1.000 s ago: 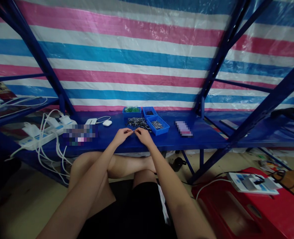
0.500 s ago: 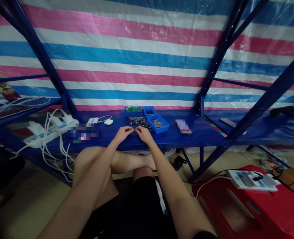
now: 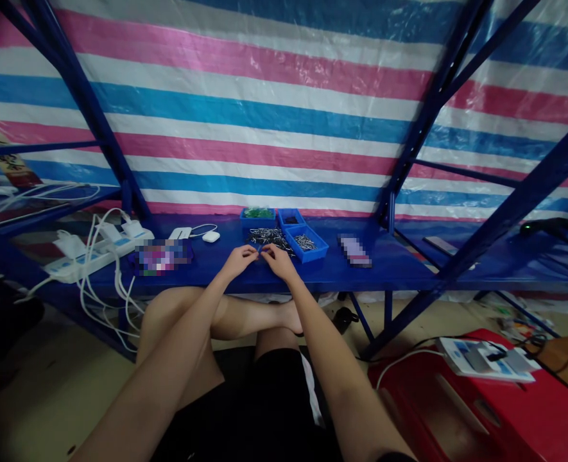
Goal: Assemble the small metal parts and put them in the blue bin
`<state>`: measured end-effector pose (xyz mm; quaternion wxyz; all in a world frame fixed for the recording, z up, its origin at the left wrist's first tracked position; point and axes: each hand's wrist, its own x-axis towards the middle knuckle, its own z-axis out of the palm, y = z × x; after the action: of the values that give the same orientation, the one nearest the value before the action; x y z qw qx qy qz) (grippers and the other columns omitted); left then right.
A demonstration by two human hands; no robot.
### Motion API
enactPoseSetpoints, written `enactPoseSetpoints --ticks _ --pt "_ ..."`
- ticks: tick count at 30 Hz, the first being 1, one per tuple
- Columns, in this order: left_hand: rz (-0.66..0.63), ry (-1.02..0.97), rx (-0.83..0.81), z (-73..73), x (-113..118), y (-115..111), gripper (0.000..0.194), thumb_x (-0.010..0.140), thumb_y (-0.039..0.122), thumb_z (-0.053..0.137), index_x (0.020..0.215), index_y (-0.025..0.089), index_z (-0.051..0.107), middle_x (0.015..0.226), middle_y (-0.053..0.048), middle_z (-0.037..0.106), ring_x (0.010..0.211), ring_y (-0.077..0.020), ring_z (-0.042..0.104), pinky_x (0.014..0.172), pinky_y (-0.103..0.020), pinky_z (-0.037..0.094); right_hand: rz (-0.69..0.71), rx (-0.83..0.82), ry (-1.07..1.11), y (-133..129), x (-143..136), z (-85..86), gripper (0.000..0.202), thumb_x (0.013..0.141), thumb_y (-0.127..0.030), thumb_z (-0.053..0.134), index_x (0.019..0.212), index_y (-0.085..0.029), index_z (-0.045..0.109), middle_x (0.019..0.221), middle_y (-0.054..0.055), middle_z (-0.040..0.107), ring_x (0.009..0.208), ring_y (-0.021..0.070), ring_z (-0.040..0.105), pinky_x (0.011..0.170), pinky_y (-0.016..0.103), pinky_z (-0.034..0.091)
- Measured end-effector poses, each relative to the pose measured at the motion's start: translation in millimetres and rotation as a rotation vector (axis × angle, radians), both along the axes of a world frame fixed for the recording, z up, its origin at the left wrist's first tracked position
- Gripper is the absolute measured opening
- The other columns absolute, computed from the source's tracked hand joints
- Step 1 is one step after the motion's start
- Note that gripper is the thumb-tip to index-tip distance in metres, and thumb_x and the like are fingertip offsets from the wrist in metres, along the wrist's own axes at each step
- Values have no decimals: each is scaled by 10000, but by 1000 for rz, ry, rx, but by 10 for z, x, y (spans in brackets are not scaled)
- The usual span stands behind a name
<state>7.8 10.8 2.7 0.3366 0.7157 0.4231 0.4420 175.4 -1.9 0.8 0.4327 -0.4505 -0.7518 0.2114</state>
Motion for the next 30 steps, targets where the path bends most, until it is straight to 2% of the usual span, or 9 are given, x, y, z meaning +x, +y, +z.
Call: enactPoseSetpoints --ticks 9,15,21,26,30 --pt "7 111 93 4 -23 21 248 749 350 543 830 159 680 856 -59 694 793 -188 615 753 -286 449 -60 -2 27 25 17 -11 201 835 -341 444 855 -188 572 794 2 625 726 126 560 708 236 408" --pt "127 91 107 15 -36 14 276 752 385 541 815 151 673 792 -56 689 738 -177 612 698 -272 453 -37 -46 -39 41 13 -30 209 851 -320 420 784 -183 563 725 -7 618 684 118 557 696 223 390" --pt "128 128 125 -18 -21 33 239 766 346 528 826 152 655 811 -56 682 748 -161 608 699 -251 439 -90 -41 -44 69 15 -45 257 877 -332 376 754 -182 546 688 -10 598 657 112 545 677 209 376" --pt "154 216 144 4 -21 9 280 814 359 450 735 160 629 705 -33 657 674 -148 585 654 -245 411 -125 -24 -117 66 8 -39 336 892 -363 350 673 -181 528 631 -7 567 625 114 527 660 205 358" --pt "157 238 154 28 -15 -5 283 825 346 427 701 164 605 678 -22 638 657 -142 569 641 -241 393 -124 -32 -133 68 -1 -39 327 897 -348 348 688 -183 537 636 -4 572 624 114 527 648 202 355"
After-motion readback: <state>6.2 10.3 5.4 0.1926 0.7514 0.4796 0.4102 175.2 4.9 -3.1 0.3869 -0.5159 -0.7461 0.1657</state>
